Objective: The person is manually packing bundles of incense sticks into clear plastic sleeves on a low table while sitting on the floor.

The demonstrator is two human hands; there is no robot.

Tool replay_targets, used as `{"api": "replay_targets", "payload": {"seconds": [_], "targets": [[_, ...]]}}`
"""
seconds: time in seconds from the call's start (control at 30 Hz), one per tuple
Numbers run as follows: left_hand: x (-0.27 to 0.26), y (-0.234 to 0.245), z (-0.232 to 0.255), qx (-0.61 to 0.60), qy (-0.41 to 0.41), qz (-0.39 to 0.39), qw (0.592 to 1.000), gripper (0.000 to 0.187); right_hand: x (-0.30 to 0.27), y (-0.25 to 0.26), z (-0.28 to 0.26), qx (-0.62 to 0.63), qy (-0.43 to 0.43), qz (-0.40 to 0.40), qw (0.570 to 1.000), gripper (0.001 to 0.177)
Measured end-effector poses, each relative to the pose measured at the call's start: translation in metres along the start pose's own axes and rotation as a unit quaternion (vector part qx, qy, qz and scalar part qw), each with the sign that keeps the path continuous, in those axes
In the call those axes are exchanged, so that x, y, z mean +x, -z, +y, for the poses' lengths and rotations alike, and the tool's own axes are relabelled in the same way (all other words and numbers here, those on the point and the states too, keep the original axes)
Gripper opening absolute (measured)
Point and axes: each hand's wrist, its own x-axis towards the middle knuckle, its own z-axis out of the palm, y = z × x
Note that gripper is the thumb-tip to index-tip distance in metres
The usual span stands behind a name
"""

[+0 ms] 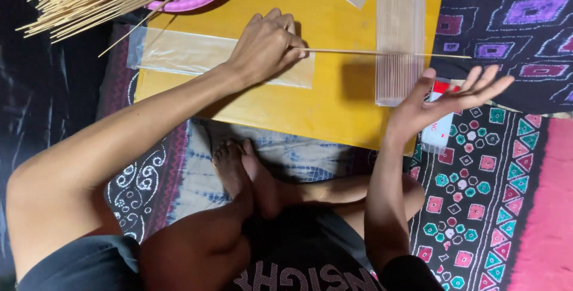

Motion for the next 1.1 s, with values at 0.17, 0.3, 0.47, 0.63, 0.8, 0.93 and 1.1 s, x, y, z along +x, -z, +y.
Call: {"api": "replay_targets", "payload": {"seconds": [0.17, 0.3, 0.47, 0.63, 0.8, 0.93, 1.1], "targets": [[0.006, 0.007, -0.002, 0.001, -0.024, -0.024, 0.999, 0.012, 0.005, -0.027, -0.066, -0.172, 0.135, -0.243, 0.945, 0.027], [0.003, -0.001, -0.001, 0.004, -0.031, -0.018, 0.999, 0.013, -0.011, -0.042, -0.062, -0.145, 0.173, -0.359, 0.906, 0.031], [-0.017, -0.013, -0.008, -0.012, 0.032, -0.043, 0.999, 0.056, -0.02, -0.043, -0.064, -0.131, 0.191, -0.274, 0.933, 0.023], [-0.022, -0.026, -0.021, 0.017, 0.043, -0.057, 0.997, 0.065, -0.021, -0.037, -0.056, -0.151, 0.179, -0.251, 0.939, 0.037], [-0.005, -0.028, -0.027, -0.031, 0.076, -0.089, 0.993, 0.045, -0.021, -0.04, -0.052, -0.191, 0.194, -0.235, 0.933, 0.035], [0.004, -0.03, -0.03, -0.043, 0.11, -0.152, 0.981, 0.02, -0.016, -0.037, -0.06, -0.186, 0.19, -0.22, 0.939, 0.029], [0.009, -0.023, -0.029, -0.094, 0.111, -0.16, 0.976, 0.036, -0.017, -0.036, -0.059, -0.181, 0.182, -0.203, 0.945, 0.026]]}}
